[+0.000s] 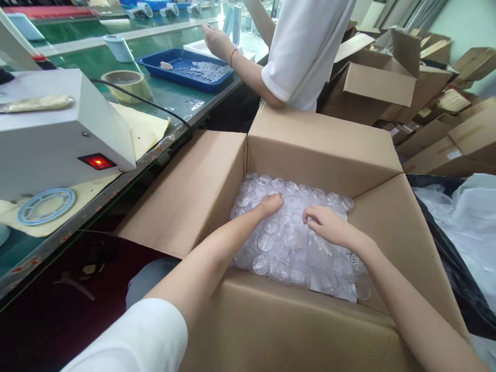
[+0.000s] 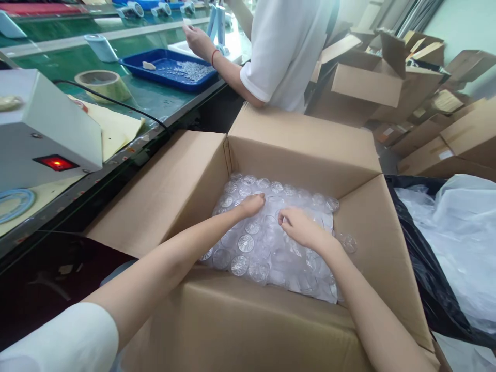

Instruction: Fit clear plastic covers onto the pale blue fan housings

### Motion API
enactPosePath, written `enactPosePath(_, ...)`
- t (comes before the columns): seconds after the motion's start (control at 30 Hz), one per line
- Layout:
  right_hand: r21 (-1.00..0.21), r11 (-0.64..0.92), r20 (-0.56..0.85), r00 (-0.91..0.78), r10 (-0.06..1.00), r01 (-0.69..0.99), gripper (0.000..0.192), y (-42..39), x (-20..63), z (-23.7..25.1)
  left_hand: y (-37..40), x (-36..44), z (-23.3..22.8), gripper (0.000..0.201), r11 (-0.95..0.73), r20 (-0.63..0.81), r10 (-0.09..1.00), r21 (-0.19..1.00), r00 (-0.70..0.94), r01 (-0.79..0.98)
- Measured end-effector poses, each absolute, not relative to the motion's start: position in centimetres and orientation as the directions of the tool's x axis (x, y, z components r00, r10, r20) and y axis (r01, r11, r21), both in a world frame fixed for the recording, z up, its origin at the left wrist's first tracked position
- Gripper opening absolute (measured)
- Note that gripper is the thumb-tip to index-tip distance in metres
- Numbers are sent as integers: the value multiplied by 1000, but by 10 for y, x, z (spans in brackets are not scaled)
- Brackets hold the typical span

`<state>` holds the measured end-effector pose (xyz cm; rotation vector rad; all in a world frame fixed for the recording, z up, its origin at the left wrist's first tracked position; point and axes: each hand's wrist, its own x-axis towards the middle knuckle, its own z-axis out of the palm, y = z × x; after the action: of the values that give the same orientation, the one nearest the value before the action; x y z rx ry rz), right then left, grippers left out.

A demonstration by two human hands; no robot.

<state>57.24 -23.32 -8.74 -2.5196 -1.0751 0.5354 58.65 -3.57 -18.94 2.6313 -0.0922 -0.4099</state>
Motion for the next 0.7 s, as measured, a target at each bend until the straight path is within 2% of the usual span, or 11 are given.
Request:
enactPosePath(0.1,-404,-695,-301,630,715,595,15,-237,576,-119,-31,587,-176,33,-864,-201,-39,499,979,68)
enactPosePath(0.13,-389,-709,-318,636,703,589,20,-237,578,-129,-30,589,-170,33,-851,-180,-18,519,984,79)
enactPosePath(0.2,-368,-729,-339,647,683,577,26,-235,582,-146,-29,592,-155,32,-816,-147,-7,573,989,80)
enactPosePath(0.33,-390,-719,-341,634,694,576,19,-227,591,-158,-29,598,-125,31,-731,-91,-21,680,996,47)
enactPosePath(0.47,-398,-712,-207,699,685,579,20,-235,603,-143,-28,596,-105,30,-699,-85,-25,714,996,44)
enactPosePath(0.6,-344,-774,-34,817,576,532,20,-255,610,-119,-34,587,-98,28,-704,-115,-54,709,992,43)
enactPosePath(0.7,-296,-836,93,885,457,463,23,-269,612,-97,-37,585,-95,29,-731,-128,-81,682,988,29)
